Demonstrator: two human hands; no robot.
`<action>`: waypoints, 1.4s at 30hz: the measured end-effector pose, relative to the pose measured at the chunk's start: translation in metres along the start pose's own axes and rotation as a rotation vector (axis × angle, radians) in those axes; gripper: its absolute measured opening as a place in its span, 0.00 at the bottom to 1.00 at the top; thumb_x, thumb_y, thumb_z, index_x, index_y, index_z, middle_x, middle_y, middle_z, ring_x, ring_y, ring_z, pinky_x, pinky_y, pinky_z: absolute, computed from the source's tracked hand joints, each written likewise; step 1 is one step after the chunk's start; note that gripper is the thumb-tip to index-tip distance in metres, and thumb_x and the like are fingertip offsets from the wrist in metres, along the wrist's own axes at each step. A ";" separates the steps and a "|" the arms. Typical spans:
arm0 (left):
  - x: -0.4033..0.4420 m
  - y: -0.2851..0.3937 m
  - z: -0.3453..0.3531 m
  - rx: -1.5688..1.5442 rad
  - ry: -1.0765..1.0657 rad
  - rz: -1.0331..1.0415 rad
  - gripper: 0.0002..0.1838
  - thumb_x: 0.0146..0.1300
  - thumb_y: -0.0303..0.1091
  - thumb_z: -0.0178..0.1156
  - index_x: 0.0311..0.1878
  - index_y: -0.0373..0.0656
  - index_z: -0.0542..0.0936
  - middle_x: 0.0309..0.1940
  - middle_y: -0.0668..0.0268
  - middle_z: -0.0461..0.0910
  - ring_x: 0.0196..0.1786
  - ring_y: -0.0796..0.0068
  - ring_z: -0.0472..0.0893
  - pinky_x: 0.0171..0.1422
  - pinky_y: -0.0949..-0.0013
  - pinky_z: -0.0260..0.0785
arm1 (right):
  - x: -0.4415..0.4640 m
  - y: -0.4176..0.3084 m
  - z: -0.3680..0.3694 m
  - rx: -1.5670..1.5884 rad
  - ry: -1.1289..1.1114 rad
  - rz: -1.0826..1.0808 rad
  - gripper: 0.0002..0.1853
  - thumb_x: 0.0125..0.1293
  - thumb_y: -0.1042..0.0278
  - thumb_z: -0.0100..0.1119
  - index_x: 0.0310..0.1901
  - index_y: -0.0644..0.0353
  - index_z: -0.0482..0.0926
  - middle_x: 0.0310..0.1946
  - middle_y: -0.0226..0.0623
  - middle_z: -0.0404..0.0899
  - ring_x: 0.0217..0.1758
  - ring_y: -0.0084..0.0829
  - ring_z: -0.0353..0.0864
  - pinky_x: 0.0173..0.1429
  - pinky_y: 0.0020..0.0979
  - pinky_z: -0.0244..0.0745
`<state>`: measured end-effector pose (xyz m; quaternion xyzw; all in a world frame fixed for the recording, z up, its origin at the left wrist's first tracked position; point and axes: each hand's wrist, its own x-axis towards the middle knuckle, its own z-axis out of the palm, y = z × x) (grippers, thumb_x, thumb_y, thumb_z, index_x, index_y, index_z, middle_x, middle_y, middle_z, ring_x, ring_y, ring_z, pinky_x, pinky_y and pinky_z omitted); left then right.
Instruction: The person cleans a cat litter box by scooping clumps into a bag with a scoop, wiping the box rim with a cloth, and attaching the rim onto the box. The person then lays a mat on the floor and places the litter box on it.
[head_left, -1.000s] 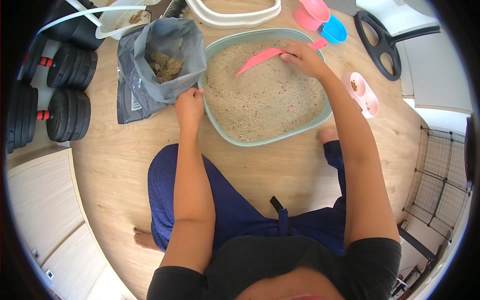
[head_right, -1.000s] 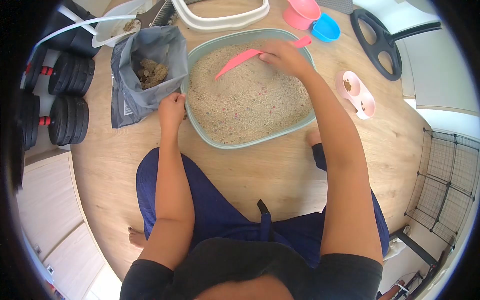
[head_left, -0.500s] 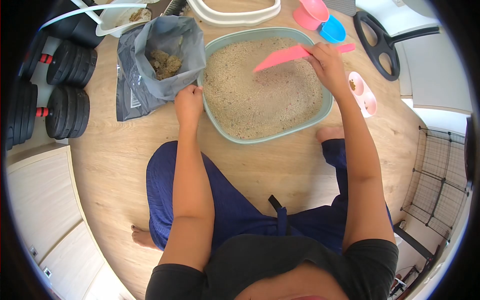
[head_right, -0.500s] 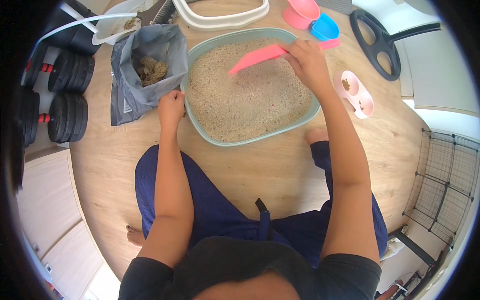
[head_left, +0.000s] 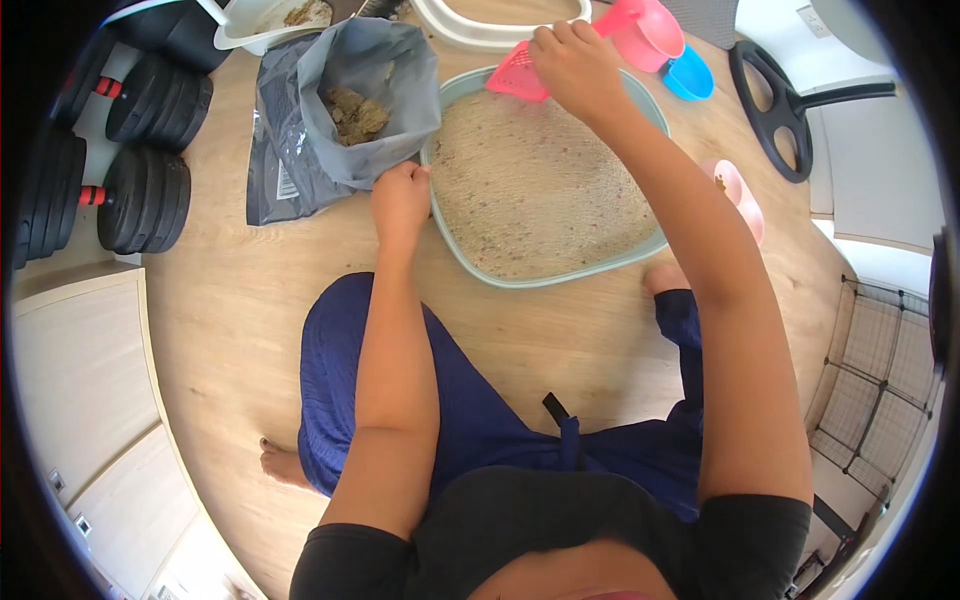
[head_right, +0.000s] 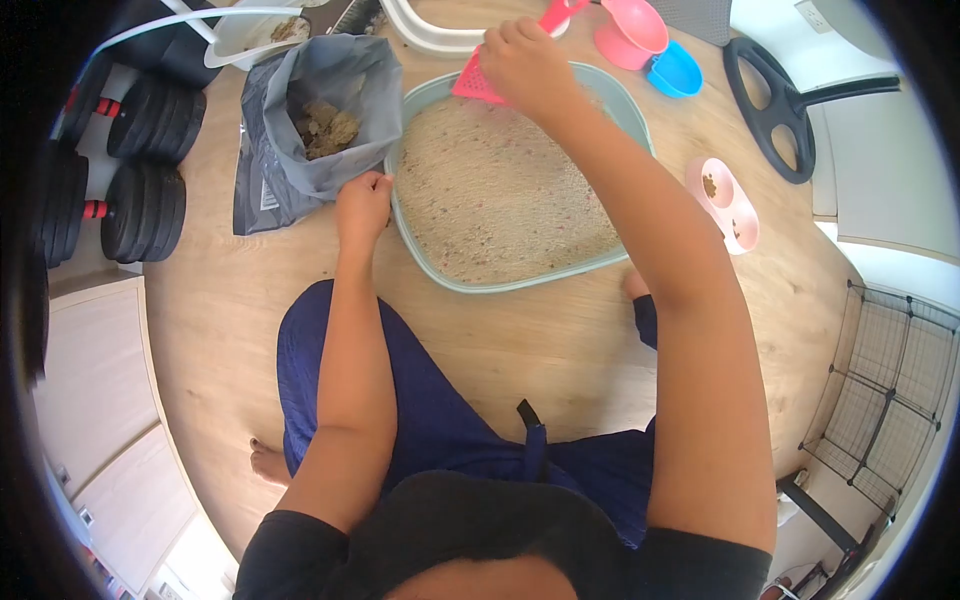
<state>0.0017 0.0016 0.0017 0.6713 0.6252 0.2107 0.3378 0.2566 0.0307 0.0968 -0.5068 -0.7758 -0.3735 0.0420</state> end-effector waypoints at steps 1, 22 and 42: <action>0.000 -0.001 0.000 -0.002 0.004 0.012 0.13 0.58 0.39 0.56 0.31 0.37 0.81 0.27 0.50 0.79 0.33 0.49 0.79 0.40 0.56 0.69 | 0.006 -0.004 0.003 0.004 -0.001 -0.001 0.03 0.45 0.71 0.55 0.24 0.55 0.78 0.25 0.27 0.71 0.34 0.27 0.72 0.43 0.28 0.64; -0.003 0.003 -0.001 0.025 0.035 0.040 0.13 0.58 0.38 0.57 0.30 0.37 0.81 0.28 0.49 0.79 0.34 0.48 0.79 0.40 0.56 0.69 | -0.017 0.015 -0.075 0.078 0.038 -0.154 0.04 0.48 0.69 0.55 0.28 0.54 0.77 0.30 0.23 0.70 0.37 0.23 0.71 0.46 0.24 0.64; -0.001 0.002 -0.002 0.012 0.038 0.074 0.13 0.57 0.38 0.57 0.29 0.36 0.81 0.28 0.48 0.79 0.34 0.48 0.78 0.40 0.56 0.69 | -0.014 -0.028 -0.055 0.332 -0.036 -0.375 0.17 0.50 0.70 0.54 0.44 0.53 0.78 0.34 0.21 0.72 0.40 0.20 0.71 0.46 0.24 0.63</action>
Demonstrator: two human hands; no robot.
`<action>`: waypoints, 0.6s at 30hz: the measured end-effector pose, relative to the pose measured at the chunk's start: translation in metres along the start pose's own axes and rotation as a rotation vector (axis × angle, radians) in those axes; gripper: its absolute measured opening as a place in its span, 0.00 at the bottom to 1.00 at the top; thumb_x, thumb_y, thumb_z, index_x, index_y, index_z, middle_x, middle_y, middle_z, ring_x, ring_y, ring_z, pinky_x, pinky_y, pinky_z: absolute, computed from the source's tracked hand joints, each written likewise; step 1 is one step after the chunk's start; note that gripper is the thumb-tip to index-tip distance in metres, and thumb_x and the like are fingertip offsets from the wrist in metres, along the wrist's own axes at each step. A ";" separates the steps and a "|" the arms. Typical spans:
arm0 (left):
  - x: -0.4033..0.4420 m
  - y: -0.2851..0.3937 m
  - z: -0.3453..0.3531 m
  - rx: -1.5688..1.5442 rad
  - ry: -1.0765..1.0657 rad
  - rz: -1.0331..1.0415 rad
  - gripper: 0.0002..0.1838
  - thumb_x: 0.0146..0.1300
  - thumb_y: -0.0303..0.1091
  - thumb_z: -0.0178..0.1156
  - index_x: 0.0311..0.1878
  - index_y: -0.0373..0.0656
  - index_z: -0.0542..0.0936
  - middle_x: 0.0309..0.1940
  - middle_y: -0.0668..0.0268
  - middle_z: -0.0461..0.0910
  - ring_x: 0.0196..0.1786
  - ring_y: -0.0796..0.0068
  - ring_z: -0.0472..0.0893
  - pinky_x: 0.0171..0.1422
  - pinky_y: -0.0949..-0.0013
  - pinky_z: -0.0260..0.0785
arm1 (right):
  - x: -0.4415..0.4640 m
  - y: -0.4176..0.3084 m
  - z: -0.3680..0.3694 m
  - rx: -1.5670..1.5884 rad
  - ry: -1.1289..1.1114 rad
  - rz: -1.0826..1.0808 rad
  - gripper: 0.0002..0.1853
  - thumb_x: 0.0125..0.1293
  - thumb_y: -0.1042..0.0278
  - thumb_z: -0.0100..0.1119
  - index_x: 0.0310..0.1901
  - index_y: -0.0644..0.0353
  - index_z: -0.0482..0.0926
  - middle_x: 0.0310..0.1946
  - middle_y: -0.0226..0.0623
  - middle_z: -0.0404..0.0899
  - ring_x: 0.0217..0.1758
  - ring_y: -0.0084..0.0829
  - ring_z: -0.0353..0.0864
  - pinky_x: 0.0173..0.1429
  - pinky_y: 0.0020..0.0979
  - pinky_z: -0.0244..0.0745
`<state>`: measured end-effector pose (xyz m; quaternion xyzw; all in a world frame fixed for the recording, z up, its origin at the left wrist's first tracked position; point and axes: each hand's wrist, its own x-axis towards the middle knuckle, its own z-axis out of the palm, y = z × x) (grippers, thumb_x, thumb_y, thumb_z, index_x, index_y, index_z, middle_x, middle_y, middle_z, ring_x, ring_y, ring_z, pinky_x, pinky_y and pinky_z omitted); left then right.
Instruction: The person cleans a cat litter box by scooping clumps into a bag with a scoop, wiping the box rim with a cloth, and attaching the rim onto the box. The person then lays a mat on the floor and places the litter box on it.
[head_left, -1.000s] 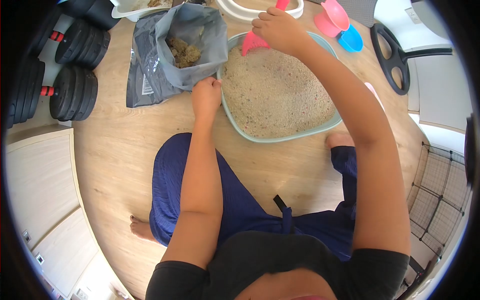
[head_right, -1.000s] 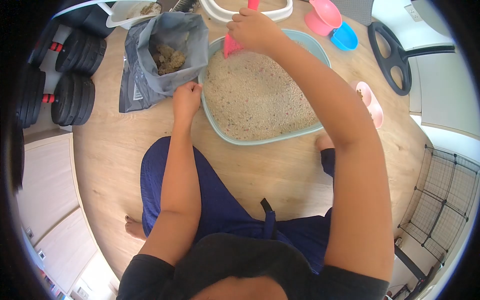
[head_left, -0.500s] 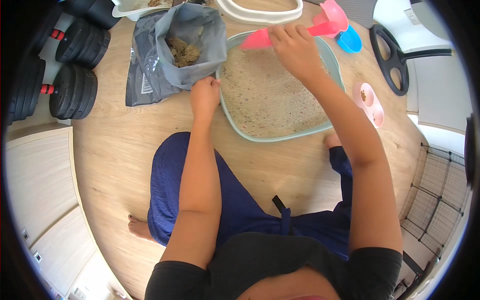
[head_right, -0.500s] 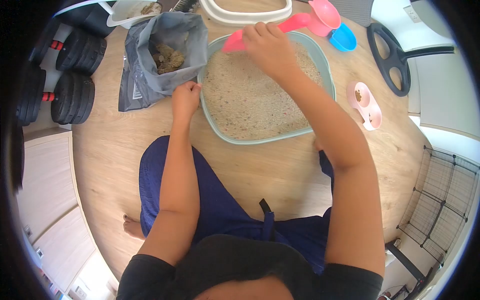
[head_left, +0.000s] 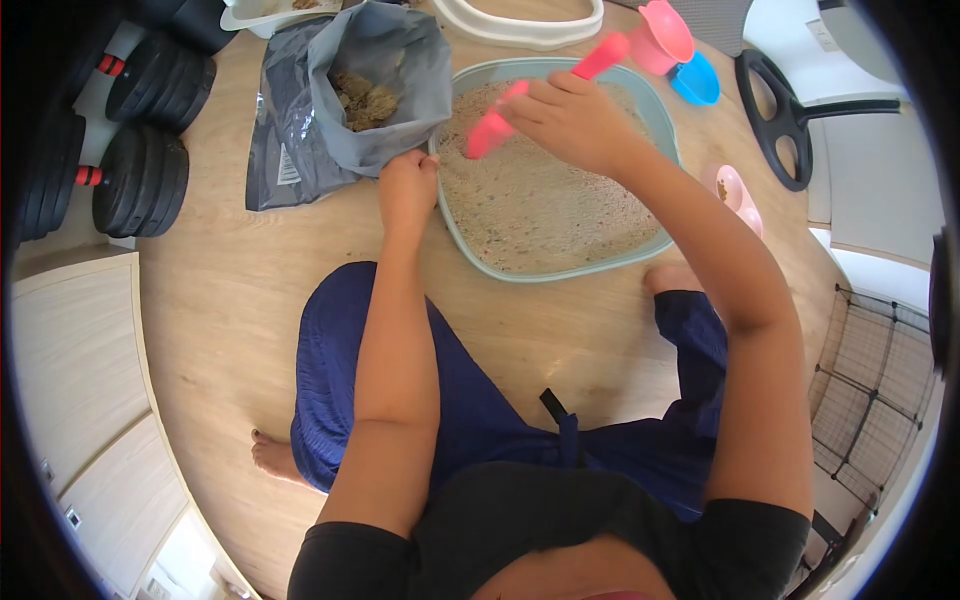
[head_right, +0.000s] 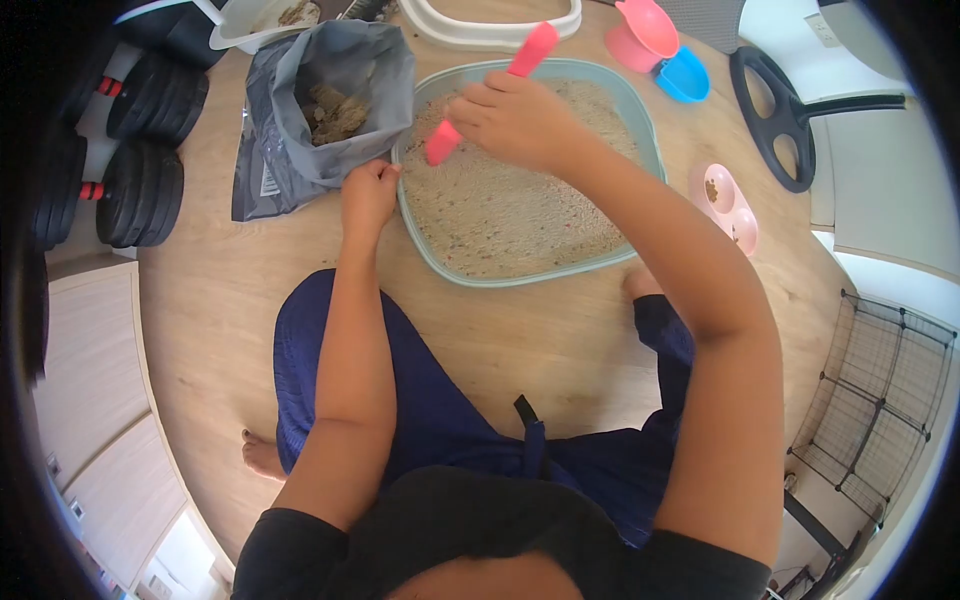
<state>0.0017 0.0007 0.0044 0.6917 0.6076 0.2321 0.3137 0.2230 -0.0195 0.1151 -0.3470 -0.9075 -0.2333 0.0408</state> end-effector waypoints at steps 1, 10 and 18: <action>0.000 0.000 0.000 0.002 -0.002 -0.005 0.13 0.57 0.38 0.57 0.30 0.36 0.81 0.28 0.48 0.79 0.34 0.48 0.78 0.40 0.56 0.69 | -0.008 0.001 -0.010 -0.001 -0.001 0.001 0.17 0.50 0.70 0.54 0.44 0.53 0.78 0.34 0.21 0.72 0.40 0.20 0.71 0.46 0.24 0.63; 0.000 0.000 0.000 0.019 -0.009 -0.018 0.13 0.58 0.38 0.57 0.32 0.37 0.82 0.28 0.49 0.79 0.34 0.49 0.79 0.40 0.56 0.69 | -0.064 0.015 -0.066 -0.177 -0.005 0.178 0.19 0.47 0.70 0.57 0.45 0.50 0.79 0.29 0.21 0.68 0.35 0.20 0.71 0.40 0.25 0.63; 0.000 0.003 -0.003 -0.003 -0.051 -0.072 0.13 0.58 0.39 0.57 0.33 0.38 0.82 0.28 0.50 0.80 0.34 0.50 0.79 0.41 0.57 0.69 | -0.052 0.044 -0.014 -0.353 0.150 0.411 0.17 0.51 0.70 0.56 0.46 0.50 0.78 0.30 0.20 0.71 0.35 0.22 0.72 0.40 0.26 0.64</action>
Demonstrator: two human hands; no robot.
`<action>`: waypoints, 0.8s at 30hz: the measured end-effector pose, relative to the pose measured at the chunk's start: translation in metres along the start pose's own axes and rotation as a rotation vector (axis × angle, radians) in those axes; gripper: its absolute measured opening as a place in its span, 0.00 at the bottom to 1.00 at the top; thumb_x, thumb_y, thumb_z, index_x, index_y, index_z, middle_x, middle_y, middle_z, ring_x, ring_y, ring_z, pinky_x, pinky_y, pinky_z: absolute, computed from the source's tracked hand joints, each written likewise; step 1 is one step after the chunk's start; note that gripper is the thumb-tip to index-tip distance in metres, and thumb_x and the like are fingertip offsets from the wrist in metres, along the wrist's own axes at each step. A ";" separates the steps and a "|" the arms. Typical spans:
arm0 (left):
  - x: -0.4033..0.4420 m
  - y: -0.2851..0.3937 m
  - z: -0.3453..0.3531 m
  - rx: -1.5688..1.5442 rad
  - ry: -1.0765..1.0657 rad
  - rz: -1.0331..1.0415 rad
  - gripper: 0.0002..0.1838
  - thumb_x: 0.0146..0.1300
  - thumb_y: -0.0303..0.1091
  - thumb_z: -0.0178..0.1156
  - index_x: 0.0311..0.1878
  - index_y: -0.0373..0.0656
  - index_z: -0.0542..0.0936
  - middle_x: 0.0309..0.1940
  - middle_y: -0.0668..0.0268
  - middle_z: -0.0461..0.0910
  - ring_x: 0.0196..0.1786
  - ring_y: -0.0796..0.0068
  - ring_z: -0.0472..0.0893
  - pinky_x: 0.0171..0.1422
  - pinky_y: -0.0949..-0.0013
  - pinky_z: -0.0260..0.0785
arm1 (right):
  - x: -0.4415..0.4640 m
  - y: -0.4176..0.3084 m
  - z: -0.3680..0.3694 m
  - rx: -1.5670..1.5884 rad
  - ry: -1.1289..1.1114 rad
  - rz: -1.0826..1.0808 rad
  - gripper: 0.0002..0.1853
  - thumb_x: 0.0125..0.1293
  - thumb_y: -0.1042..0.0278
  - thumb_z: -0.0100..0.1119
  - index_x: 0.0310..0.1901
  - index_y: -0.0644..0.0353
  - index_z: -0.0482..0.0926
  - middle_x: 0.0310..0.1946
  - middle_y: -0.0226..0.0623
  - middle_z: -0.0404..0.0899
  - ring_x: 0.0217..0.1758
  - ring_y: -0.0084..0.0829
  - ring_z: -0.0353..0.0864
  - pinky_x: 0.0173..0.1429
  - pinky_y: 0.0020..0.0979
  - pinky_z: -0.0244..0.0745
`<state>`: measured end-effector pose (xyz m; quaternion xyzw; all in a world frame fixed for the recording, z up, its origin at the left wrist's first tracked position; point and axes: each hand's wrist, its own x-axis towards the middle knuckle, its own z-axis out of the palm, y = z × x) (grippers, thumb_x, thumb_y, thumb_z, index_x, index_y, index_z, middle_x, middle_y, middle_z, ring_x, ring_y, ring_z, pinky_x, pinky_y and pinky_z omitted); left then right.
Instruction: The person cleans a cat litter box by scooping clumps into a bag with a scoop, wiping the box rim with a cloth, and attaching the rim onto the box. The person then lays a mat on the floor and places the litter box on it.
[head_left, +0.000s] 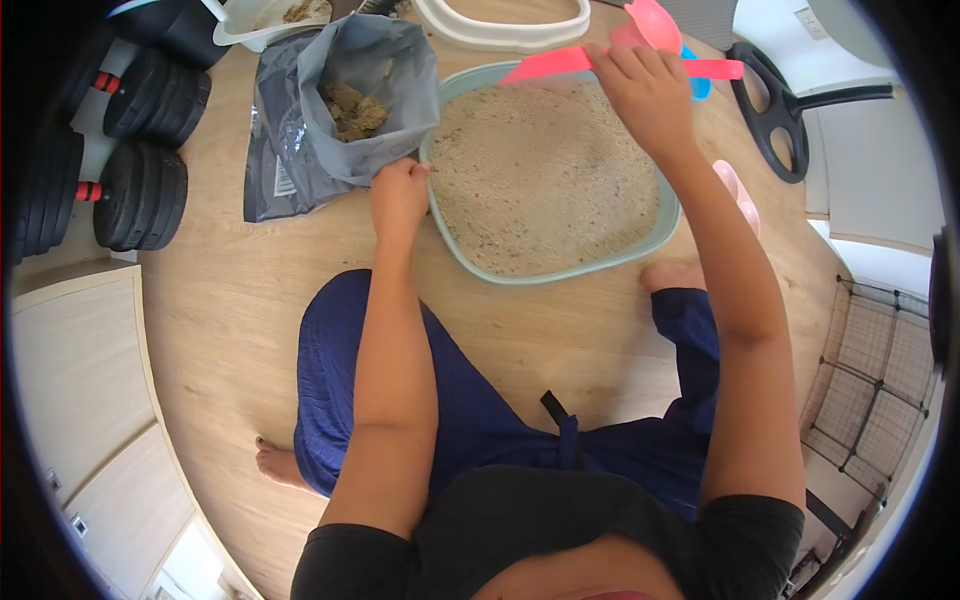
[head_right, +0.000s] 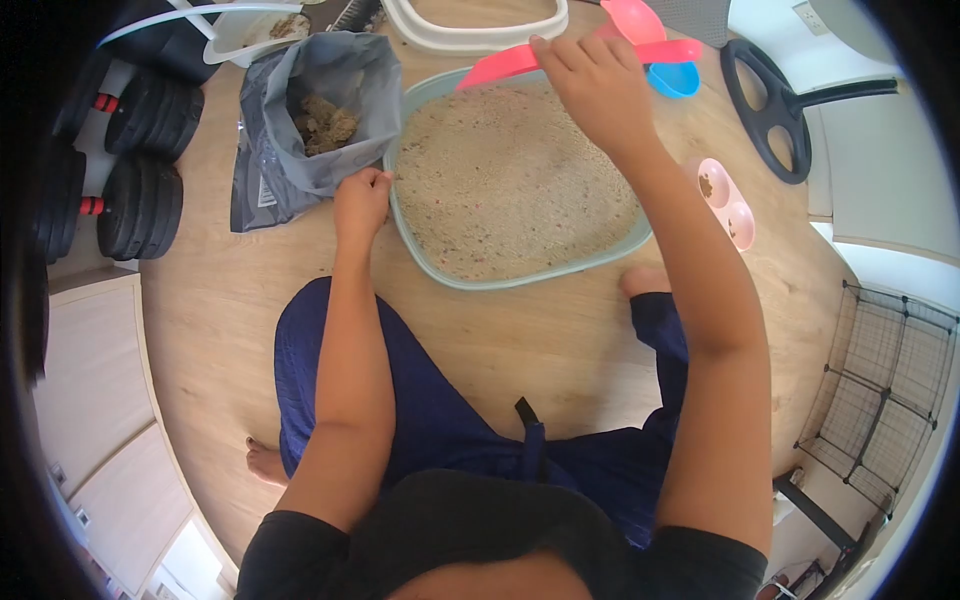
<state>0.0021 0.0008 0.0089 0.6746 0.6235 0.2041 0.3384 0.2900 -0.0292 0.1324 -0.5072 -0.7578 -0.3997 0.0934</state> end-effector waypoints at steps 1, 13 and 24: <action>0.000 -0.001 0.001 0.013 0.016 0.002 0.13 0.58 0.39 0.57 0.32 0.38 0.82 0.28 0.49 0.80 0.34 0.50 0.79 0.41 0.57 0.69 | 0.003 -0.006 0.009 0.004 0.003 0.000 0.17 0.51 0.70 0.56 0.46 0.50 0.78 0.30 0.20 0.71 0.35 0.22 0.72 0.40 0.26 0.64; 0.002 -0.004 0.003 -0.026 0.011 0.013 0.13 0.57 0.39 0.57 0.31 0.38 0.82 0.27 0.49 0.79 0.34 0.49 0.79 0.40 0.57 0.69 | 0.027 -0.074 0.030 0.151 -0.144 -0.252 0.12 0.52 0.68 0.55 0.40 0.58 0.77 0.34 0.25 0.71 0.40 0.22 0.71 0.45 0.25 0.65; -0.001 -0.001 0.001 0.006 0.021 0.047 0.12 0.58 0.38 0.56 0.31 0.39 0.82 0.26 0.51 0.79 0.32 0.50 0.78 0.40 0.58 0.69 | -0.001 -0.012 -0.070 0.085 -0.227 -0.185 0.14 0.49 0.70 0.55 0.41 0.54 0.78 0.32 0.22 0.71 0.38 0.23 0.70 0.45 0.27 0.64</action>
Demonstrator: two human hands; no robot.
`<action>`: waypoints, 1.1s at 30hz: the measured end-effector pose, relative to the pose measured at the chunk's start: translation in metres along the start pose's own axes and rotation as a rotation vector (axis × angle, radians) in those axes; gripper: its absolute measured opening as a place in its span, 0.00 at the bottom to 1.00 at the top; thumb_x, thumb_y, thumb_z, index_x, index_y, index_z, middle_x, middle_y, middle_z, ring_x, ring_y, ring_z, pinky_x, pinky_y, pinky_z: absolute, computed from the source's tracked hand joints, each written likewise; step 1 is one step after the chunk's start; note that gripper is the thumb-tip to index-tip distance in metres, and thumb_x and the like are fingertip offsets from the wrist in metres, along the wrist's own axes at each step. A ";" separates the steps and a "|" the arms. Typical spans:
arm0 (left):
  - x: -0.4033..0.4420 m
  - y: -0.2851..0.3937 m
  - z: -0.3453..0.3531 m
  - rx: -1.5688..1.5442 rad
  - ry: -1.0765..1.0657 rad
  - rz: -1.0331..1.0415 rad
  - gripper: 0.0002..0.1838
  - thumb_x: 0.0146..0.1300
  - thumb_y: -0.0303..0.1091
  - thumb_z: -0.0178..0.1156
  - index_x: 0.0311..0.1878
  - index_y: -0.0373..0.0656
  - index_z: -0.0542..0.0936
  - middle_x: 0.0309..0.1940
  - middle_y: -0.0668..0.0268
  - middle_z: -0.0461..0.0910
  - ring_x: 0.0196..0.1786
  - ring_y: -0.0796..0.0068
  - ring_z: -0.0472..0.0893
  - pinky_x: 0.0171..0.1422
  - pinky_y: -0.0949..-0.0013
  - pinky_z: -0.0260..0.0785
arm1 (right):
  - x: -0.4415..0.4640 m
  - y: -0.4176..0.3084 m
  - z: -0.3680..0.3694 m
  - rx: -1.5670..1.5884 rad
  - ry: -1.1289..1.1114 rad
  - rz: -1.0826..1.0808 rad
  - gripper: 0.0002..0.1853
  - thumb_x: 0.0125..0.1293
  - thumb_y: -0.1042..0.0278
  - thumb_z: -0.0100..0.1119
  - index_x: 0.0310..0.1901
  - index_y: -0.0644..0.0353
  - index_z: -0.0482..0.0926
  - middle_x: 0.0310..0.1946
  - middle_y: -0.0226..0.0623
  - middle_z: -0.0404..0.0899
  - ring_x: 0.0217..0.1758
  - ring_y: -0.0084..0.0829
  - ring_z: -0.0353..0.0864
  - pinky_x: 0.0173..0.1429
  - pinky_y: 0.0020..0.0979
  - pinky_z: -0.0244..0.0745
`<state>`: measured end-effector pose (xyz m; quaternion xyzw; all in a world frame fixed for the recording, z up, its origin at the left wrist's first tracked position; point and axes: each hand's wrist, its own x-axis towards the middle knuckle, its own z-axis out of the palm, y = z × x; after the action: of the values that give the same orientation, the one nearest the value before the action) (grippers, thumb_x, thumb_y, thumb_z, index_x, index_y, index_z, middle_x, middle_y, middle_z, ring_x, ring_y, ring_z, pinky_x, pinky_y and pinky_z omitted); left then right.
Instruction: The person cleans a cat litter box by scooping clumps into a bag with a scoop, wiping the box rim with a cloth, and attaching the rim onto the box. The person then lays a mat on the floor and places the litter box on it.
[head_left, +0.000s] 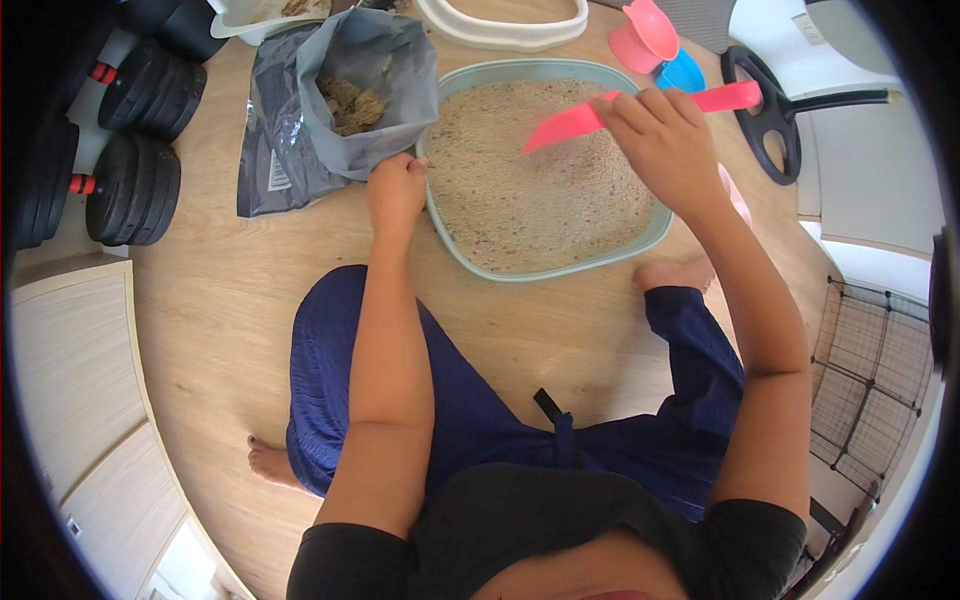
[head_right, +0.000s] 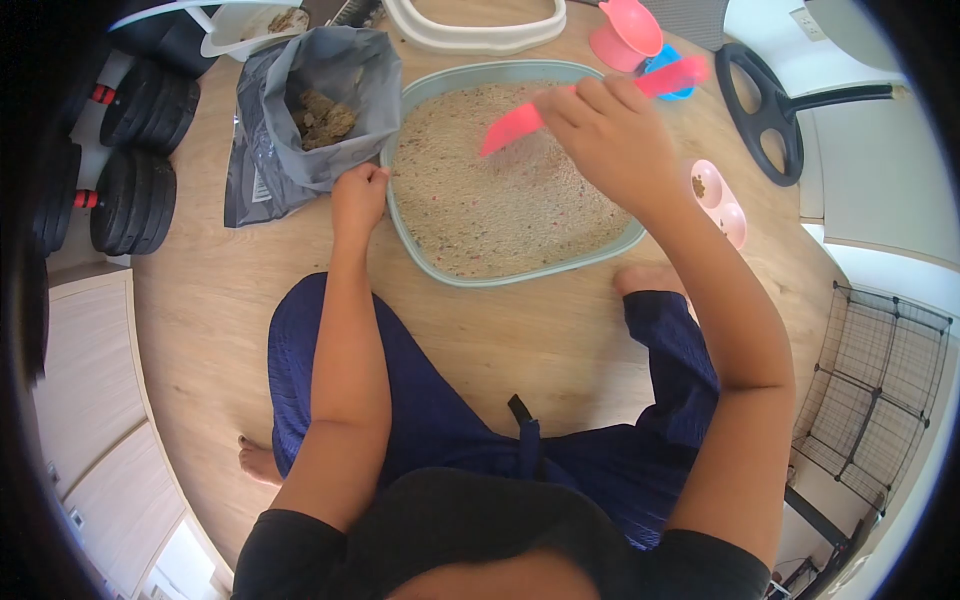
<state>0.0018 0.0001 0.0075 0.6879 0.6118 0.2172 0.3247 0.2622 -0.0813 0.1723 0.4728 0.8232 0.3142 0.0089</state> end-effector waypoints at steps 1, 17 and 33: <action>-0.001 0.001 0.000 -0.017 0.004 -0.017 0.12 0.58 0.38 0.56 0.32 0.39 0.82 0.26 0.51 0.79 0.32 0.51 0.79 0.40 0.58 0.69 | -0.001 0.004 -0.002 -0.001 0.000 0.001 0.14 0.49 0.70 0.55 0.41 0.54 0.78 0.32 0.22 0.71 0.38 0.23 0.70 0.45 0.27 0.64; 0.002 -0.003 0.000 0.000 0.009 0.017 0.13 0.57 0.38 0.57 0.30 0.37 0.81 0.27 0.50 0.79 0.33 0.49 0.79 0.40 0.57 0.70 | 0.080 -0.051 0.098 0.111 0.042 -0.081 0.11 0.50 0.69 0.54 0.37 0.57 0.78 0.33 0.23 0.71 0.38 0.23 0.70 0.44 0.26 0.65; 0.000 0.004 -0.003 -0.046 -0.014 -0.026 0.12 0.57 0.37 0.58 0.31 0.36 0.81 0.23 0.51 0.78 0.29 0.54 0.79 0.37 0.60 0.68 | -0.026 0.006 -0.006 0.010 -0.018 0.067 0.14 0.50 0.70 0.54 0.41 0.51 0.77 0.33 0.23 0.71 0.37 0.23 0.70 0.43 0.27 0.64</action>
<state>0.0021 0.0002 0.0125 0.6738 0.6130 0.2222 0.3477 0.2787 -0.1024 0.1730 0.5030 0.8084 0.3058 0.0036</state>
